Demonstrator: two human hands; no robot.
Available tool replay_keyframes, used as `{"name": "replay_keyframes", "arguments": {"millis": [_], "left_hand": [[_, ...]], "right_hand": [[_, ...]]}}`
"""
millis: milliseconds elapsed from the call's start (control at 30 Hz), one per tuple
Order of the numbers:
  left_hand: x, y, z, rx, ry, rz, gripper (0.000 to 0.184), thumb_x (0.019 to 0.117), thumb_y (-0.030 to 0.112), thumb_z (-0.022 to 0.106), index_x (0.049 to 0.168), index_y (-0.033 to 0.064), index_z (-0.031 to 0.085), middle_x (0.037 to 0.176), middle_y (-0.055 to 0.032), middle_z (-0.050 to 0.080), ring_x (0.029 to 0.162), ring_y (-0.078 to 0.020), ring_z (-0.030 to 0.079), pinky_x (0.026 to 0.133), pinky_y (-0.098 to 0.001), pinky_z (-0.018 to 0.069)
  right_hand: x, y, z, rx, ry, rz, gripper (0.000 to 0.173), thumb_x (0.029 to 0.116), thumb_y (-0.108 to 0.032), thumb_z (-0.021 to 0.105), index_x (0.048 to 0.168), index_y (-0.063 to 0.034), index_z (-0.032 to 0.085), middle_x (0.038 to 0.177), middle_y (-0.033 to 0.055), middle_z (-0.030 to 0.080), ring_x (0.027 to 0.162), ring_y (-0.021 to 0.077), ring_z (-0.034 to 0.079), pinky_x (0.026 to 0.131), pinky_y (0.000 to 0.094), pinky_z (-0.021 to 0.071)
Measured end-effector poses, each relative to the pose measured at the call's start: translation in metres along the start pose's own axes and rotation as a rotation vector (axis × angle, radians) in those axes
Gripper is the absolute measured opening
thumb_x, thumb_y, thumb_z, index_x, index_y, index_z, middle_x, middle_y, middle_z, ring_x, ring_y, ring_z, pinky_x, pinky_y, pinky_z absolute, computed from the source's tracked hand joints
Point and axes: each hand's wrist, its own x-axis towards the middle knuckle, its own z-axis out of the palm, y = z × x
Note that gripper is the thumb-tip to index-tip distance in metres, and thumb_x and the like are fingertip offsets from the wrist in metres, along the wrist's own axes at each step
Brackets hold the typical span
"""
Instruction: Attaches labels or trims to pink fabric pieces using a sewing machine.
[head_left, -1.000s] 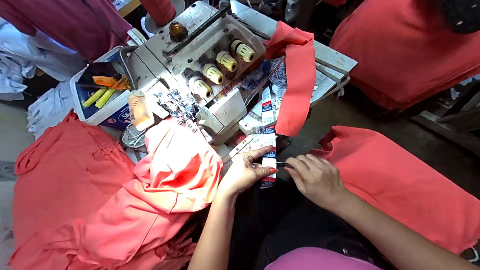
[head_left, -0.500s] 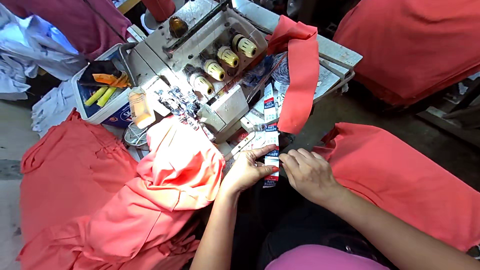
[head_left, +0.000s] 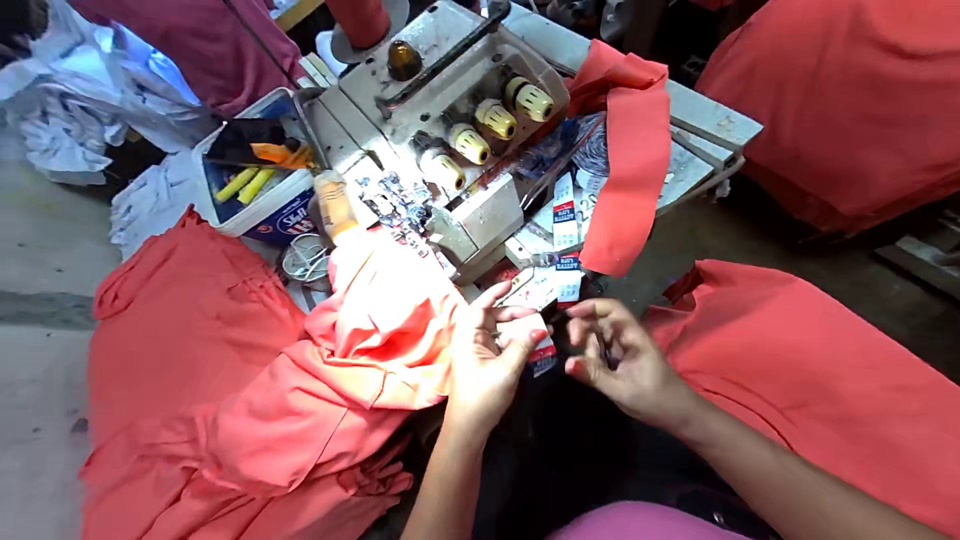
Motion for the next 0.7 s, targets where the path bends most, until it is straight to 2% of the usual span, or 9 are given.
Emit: {"name": "replay_keyframes", "arguments": {"millis": [67, 167, 267, 367, 400, 467, 533, 633, 700], "left_hand": [[-0.006, 0.009, -0.001, -0.244, 0.162, 0.062, 0.043, 0.0846, -0.015, 0.065, 0.122, -0.0002, 0.049, 0.09, -0.0004, 0.072, 0.082, -0.0099, 0.072, 0.078, -0.0284, 0.0627], [-0.016, 0.019, -0.009, -0.416, 0.302, 0.057, 0.034, 0.0866, -0.016, 0.061, 0.112, 0.0045, 0.052, 0.089, -0.0043, 0.073, 0.077, -0.0118, 0.073, 0.07, -0.0278, 0.0625], [-0.03, 0.015, -0.032, -0.258, 0.325, 0.121, 0.034, 0.0851, -0.016, 0.063, 0.111, 0.005, 0.056, 0.094, 0.002, 0.073, 0.083, -0.008, 0.072, 0.076, -0.0267, 0.0628], [-0.041, 0.014, -0.057, 0.135, 0.166, 0.264, 0.044, 0.0921, 0.008, 0.071, 0.128, -0.0084, 0.051, 0.122, 0.0019, 0.066, 0.11, -0.0032, 0.066, 0.094, -0.023, 0.057], [-0.043, 0.016, -0.061, 0.237, 0.128, 0.306, 0.048, 0.0936, 0.016, 0.071, 0.127, -0.0129, 0.052, 0.126, -0.0027, 0.065, 0.115, -0.004, 0.064, 0.098, -0.0234, 0.055], [-0.041, 0.018, -0.064, 0.347, 0.113, 0.406, 0.026, 0.0952, 0.016, 0.07, 0.109, -0.0057, 0.068, 0.112, -0.0003, 0.071, 0.108, -0.0008, 0.065, 0.096, -0.0209, 0.0547], [-0.037, 0.022, -0.068, 0.397, 0.135, 0.489, 0.007, 0.0963, 0.008, 0.066, 0.095, 0.0033, 0.07, 0.1, 0.0054, 0.072, 0.101, 0.0033, 0.065, 0.092, -0.0175, 0.0542], [-0.037, 0.03, -0.077, 0.532, 0.173, 0.569, 0.009, 0.099, 0.013, 0.062, 0.093, 0.0065, 0.067, 0.098, 0.0073, 0.071, 0.103, 0.0069, 0.062, 0.093, -0.0139, 0.0505], [-0.036, 0.034, -0.078, 0.615, 0.169, 0.6, 0.014, 0.1007, 0.015, 0.06, 0.093, 0.0044, 0.064, 0.097, 0.0033, 0.069, 0.103, 0.0064, 0.061, 0.095, -0.0132, 0.0483]], "right_hand": [[0.005, -0.009, 0.023, 0.382, -0.107, 0.168, 0.034, 0.0931, -0.018, 0.07, 0.123, -0.0094, 0.057, 0.103, -0.0137, 0.065, 0.077, -0.0095, 0.057, 0.067, 0.0102, 0.0488], [0.022, -0.022, 0.051, 0.65, -0.067, 0.284, 0.013, 0.0993, -0.003, 0.059, 0.101, -0.0137, 0.066, 0.084, -0.0102, 0.068, 0.055, -0.0077, 0.049, 0.05, 0.0101, 0.0419], [0.041, -0.028, 0.056, 0.399, -0.061, 0.074, 0.01, 0.0979, -0.004, 0.06, 0.096, -0.0116, 0.065, 0.081, -0.0131, 0.065, 0.063, -0.0093, 0.053, 0.059, 0.0086, 0.0456], [0.053, -0.03, 0.053, -0.041, -0.187, -0.23, 0.015, 0.0948, -0.01, 0.062, 0.092, 0.0033, 0.069, 0.082, -0.0003, 0.065, 0.075, -0.0089, 0.054, 0.071, 0.0064, 0.0444], [0.054, -0.031, 0.054, -0.126, -0.228, -0.285, 0.017, 0.0939, -0.012, 0.063, 0.091, 0.0038, 0.07, 0.081, 0.004, 0.066, 0.075, -0.0058, 0.055, 0.071, 0.0077, 0.0443], [0.053, -0.034, 0.06, -0.153, -0.276, -0.353, 0.015, 0.0926, -0.011, 0.062, 0.089, 0.0026, 0.068, 0.079, 0.0066, 0.064, 0.073, -0.002, 0.055, 0.069, 0.0094, 0.0433], [0.052, -0.038, 0.065, 0.02, -0.27, -0.321, 0.015, 0.0966, -0.009, 0.061, 0.095, 0.0052, 0.068, 0.083, 0.0025, 0.065, 0.076, -0.0071, 0.055, 0.071, 0.0064, 0.045], [0.046, -0.041, 0.076, 0.331, -0.197, -0.026, 0.009, 0.0994, -0.007, 0.057, 0.095, -0.0105, 0.064, 0.077, -0.0152, 0.06, 0.064, -0.0112, 0.051, 0.059, 0.0073, 0.0437], [0.042, -0.036, 0.087, 0.429, -0.158, 0.092, 0.014, 0.0976, -0.002, 0.056, 0.093, -0.0145, 0.061, 0.073, -0.0165, 0.06, 0.061, -0.0089, 0.053, 0.056, 0.0093, 0.0452]]}}
